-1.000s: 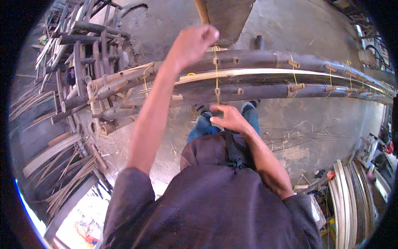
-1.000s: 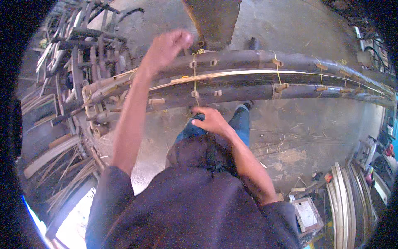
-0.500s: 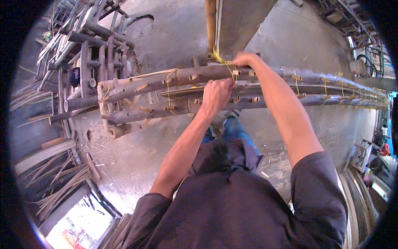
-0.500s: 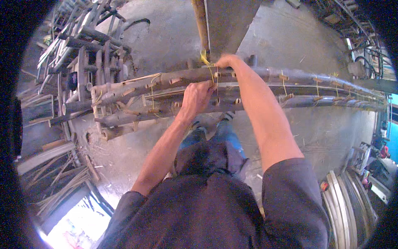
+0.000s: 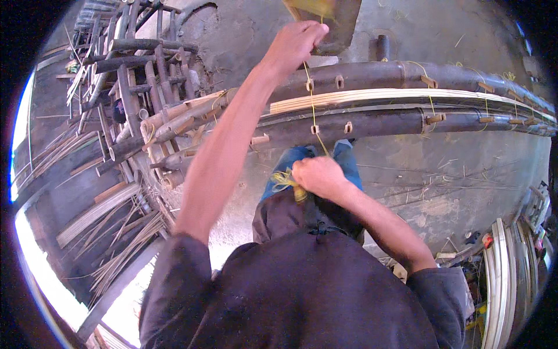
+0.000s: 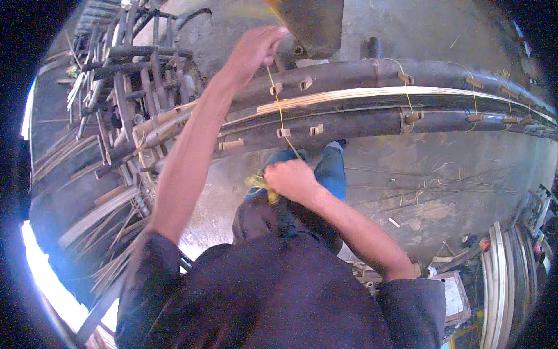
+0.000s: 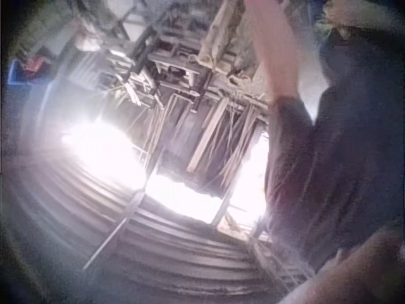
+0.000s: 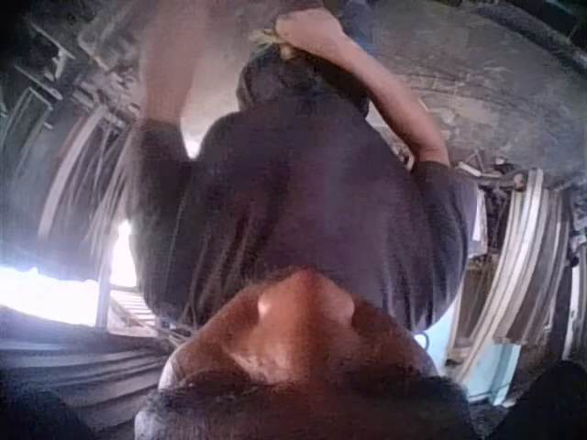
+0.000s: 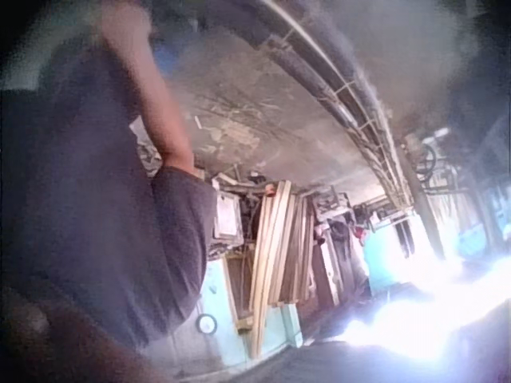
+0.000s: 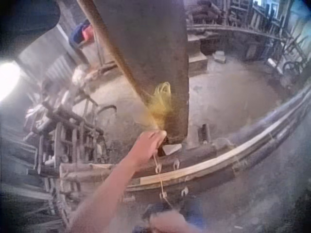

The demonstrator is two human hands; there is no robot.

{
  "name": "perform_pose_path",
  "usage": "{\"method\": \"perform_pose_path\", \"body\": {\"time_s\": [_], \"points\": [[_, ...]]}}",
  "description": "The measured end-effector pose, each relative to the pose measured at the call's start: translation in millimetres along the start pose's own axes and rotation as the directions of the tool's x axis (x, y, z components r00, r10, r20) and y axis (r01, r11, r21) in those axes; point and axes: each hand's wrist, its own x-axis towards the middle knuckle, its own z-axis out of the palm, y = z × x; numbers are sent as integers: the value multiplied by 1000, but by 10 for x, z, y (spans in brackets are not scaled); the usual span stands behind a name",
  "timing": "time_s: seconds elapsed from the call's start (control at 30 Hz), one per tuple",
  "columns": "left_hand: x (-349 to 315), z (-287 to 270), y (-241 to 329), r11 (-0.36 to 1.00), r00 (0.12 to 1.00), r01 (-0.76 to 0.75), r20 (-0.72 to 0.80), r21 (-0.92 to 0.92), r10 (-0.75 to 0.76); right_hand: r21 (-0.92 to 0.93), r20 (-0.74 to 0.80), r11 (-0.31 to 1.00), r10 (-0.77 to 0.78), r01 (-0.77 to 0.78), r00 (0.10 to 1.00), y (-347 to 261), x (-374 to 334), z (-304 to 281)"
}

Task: The person ties thin wooden planks to a metal frame using yellow string. They repeatedly wrap and knot the string at intervals along the planks to secure them in place.

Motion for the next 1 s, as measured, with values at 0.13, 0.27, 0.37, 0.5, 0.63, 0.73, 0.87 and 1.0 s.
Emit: {"method": "perform_pose_path", "body": {"time_s": [0.13,0.27,0.37,0.5,0.63,0.73,0.87,1.0], "points": [[673,-21,-1034,985,975,158,150,65,-166,175,-444,955,-141,240,885,-29,28,-229],[526,-505,-802,758,953,-192,304,623,-9,-254,-570,964,-82,-80,817,-238,454,-977],[289,-1056,-645,621,959,-252,279,742,55,-454,-180,856,185,-248,966,-138,912,-1075],[-963,-1876,-1019,808,946,-269,-14,523,324,172,-636,964,268,-205,724,-1011,201,-878],[-1789,-1979,-1102,925,994,-93,-26,369,110,900,-184,410,663,-146,726,-1234,553,503],[-1899,-1678,-1171,820,987,-159,76,550,140,571,-449,803,480,-172,754,-1031,1082,1065],[-1974,-1459,-1621,808,990,-139,67,573,123,223,-375,961,240,-164,896,-1780,953,-578],[-2015,-1374,-1721,819,972,-169,-45,549,231,-559,-190,789,-420,254,887,-1945,2059,-1480]]}}
